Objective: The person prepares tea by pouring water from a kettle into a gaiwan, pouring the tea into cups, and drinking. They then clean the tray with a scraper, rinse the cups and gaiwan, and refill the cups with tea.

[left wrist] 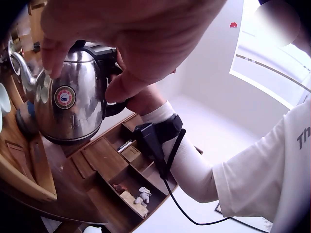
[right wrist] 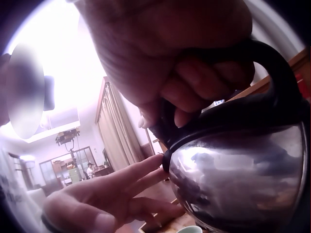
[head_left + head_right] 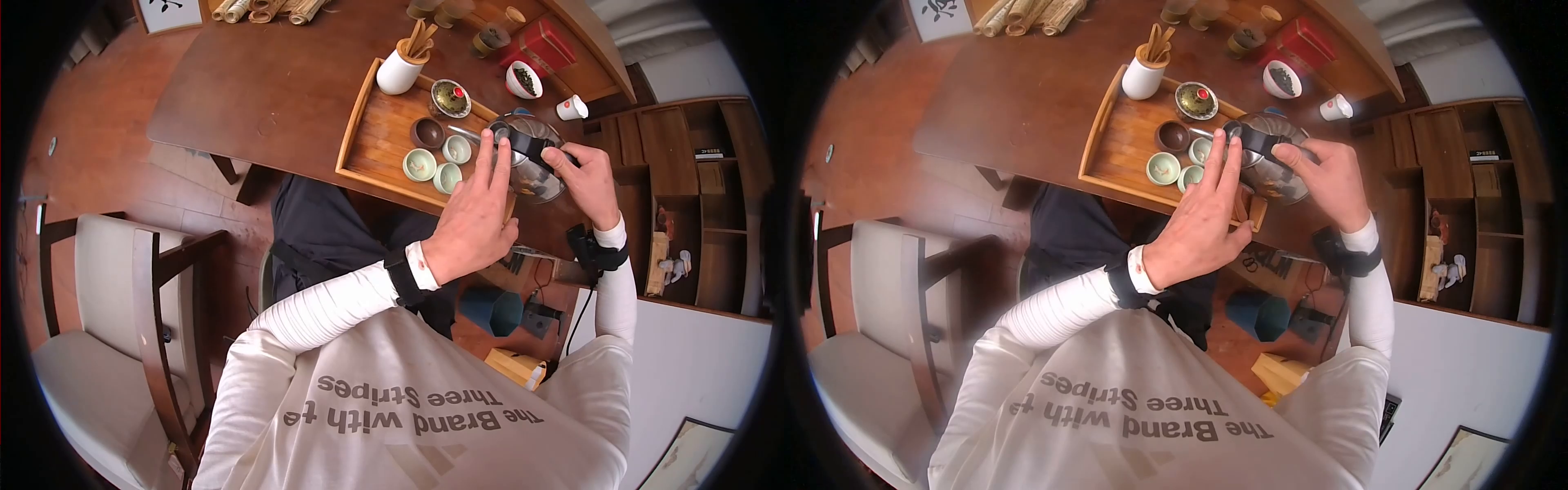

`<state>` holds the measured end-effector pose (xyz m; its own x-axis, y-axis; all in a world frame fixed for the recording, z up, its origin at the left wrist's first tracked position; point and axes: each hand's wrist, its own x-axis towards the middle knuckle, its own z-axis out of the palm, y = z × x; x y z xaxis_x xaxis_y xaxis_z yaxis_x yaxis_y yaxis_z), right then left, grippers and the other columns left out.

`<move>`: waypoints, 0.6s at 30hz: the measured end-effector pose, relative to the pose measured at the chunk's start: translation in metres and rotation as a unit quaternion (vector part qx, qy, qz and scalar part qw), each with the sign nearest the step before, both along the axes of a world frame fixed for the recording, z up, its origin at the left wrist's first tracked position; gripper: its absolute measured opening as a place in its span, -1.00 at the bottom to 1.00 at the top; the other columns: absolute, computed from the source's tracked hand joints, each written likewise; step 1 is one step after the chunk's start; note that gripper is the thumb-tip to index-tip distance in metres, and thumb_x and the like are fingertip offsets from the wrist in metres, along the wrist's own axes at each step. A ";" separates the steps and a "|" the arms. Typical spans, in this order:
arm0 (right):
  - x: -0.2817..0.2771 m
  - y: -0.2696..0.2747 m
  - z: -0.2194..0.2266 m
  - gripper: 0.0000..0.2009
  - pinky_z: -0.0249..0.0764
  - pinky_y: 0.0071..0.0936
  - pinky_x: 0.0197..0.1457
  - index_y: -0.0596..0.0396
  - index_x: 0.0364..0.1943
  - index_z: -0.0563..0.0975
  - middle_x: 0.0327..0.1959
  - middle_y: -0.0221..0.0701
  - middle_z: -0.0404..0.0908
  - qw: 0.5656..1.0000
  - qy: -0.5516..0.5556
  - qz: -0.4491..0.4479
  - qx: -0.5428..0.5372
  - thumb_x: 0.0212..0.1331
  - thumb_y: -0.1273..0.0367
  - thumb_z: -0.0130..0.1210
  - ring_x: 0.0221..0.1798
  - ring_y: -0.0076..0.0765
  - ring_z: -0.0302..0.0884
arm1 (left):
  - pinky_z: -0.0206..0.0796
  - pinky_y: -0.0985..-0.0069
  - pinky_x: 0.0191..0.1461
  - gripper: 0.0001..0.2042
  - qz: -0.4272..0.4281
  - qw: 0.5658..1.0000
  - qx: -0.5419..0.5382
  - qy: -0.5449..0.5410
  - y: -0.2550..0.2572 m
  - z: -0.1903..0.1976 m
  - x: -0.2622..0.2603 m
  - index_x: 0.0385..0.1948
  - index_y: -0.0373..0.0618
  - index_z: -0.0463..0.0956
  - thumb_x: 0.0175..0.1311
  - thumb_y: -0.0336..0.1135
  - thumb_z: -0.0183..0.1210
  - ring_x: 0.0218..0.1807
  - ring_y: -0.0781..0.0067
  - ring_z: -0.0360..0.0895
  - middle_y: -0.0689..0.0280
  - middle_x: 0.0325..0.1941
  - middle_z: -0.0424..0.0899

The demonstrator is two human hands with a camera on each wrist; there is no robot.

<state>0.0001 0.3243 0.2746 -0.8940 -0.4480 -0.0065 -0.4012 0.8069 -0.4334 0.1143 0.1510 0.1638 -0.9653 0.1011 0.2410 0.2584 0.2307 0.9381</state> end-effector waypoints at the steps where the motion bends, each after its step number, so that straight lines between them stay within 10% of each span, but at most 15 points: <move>1: -0.001 -0.002 0.002 -0.55 0.29 -0.43 -0.47 0.31 -0.38 0.69 -0.70 -0.28 0.43 1.000 0.013 0.002 0.006 0.26 0.07 0.37 -0.56 -0.61 0.26 | 0.21 0.02 0.44 0.02 0.007 1.000 0.005 0.012 0.001 0.000 0.000 0.57 -0.44 -0.25 0.12 -0.45 0.29 0.47 -0.49 0.21 -0.40 0.63 -0.25; 7: 0.002 -0.021 0.023 -0.52 0.27 -0.31 -0.52 0.26 -0.50 0.67 -0.70 -0.09 0.40 0.988 0.092 0.058 0.108 0.18 0.02 0.40 -0.67 -0.10 0.23 | 0.18 0.06 0.50 0.05 0.011 0.999 0.043 0.027 0.005 -0.002 0.003 0.55 -0.48 -0.32 0.11 -0.47 0.29 0.55 -0.54 0.05 -0.42 0.63 -0.34; 15: -0.005 -0.047 0.033 -0.49 0.32 -0.26 -0.50 0.21 -0.45 0.71 -0.68 -0.08 0.47 0.980 0.090 0.106 0.144 0.16 -0.06 0.38 -0.64 0.04 0.35 | 0.14 0.13 0.55 0.06 0.031 0.995 0.091 0.019 0.001 -0.004 0.004 0.56 -0.47 -0.37 0.14 -0.49 0.30 0.63 -0.50 -0.12 -0.42 0.63 -0.39; 18: -0.009 -0.056 0.032 -0.50 0.38 -0.25 -0.46 0.16 -0.37 0.75 -0.65 -0.10 0.54 0.977 0.084 0.130 0.146 0.17 -0.09 0.36 -0.60 0.04 0.48 | 0.35 0.11 0.40 0.09 0.075 0.994 0.059 0.051 0.000 -0.009 0.005 0.55 -0.48 -0.35 0.07 -0.50 0.33 0.41 -0.52 0.30 -0.44 0.61 -0.40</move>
<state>-0.0090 0.2685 0.3064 -0.7501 -0.6606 -0.0305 -0.6544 0.7481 -0.1103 0.1191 0.1509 0.1548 -0.9376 -0.0769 0.3391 0.3238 0.1626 0.9320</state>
